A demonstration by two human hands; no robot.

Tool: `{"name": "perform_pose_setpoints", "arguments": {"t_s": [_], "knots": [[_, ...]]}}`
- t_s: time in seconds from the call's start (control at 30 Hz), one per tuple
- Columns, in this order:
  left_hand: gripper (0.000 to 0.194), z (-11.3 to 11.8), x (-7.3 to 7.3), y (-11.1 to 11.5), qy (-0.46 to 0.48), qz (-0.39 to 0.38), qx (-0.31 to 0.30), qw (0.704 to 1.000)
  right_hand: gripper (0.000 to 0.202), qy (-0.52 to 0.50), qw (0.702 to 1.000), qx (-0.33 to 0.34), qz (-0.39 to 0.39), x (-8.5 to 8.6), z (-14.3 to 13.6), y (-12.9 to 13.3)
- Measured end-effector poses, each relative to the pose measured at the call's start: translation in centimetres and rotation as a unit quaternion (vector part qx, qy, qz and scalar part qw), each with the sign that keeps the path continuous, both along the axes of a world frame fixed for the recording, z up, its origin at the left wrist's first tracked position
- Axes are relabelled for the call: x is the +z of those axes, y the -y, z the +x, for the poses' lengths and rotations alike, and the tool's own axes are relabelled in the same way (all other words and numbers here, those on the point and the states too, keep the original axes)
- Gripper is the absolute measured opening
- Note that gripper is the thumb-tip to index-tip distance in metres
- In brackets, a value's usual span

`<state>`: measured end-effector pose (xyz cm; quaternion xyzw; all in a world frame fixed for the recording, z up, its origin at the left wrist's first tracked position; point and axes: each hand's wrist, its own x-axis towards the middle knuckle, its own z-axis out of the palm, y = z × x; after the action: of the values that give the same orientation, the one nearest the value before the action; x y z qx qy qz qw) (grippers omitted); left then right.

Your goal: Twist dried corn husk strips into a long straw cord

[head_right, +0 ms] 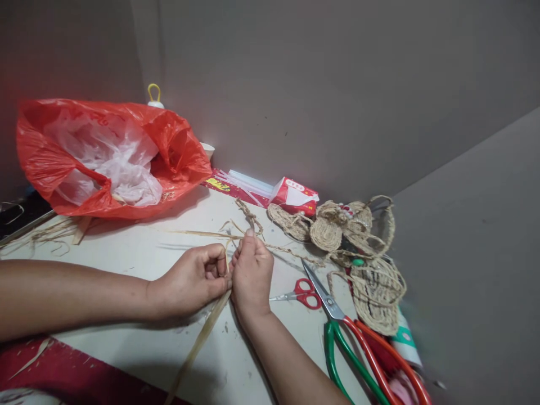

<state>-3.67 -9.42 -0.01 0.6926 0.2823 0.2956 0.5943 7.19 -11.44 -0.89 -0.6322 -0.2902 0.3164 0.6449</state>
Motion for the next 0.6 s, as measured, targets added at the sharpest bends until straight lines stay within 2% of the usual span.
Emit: {"name": "perform_pose_setpoints", "arguments": {"t_s": [0.17, 0.3, 0.43, 0.6], "knots": [[0.017, 0.1, 0.0, 0.1, 0.006, -0.047, -0.008, 0.999, 0.044, 0.022, 1.0, 0.006, -0.009, -0.3, 0.3, -0.1], [0.02, -0.1, 0.9, 0.0, 0.073, -0.101, -0.003, 0.992, 0.042, -0.046, 0.999, 0.011, -0.006, -0.2, 0.4, -0.3], [0.022, -1.0, 3.3, -0.1, 0.136, -0.127, -0.012, 0.982, 0.039, -0.106, 0.994, 0.003, -0.018, 0.3, 0.4, -0.4], [0.019, -3.0, 7.2, 0.2, 0.195, -0.224, -0.069, 0.952, 0.038, -0.179, 0.983, 0.043, 0.002, 0.4, 0.3, -0.4]]}}
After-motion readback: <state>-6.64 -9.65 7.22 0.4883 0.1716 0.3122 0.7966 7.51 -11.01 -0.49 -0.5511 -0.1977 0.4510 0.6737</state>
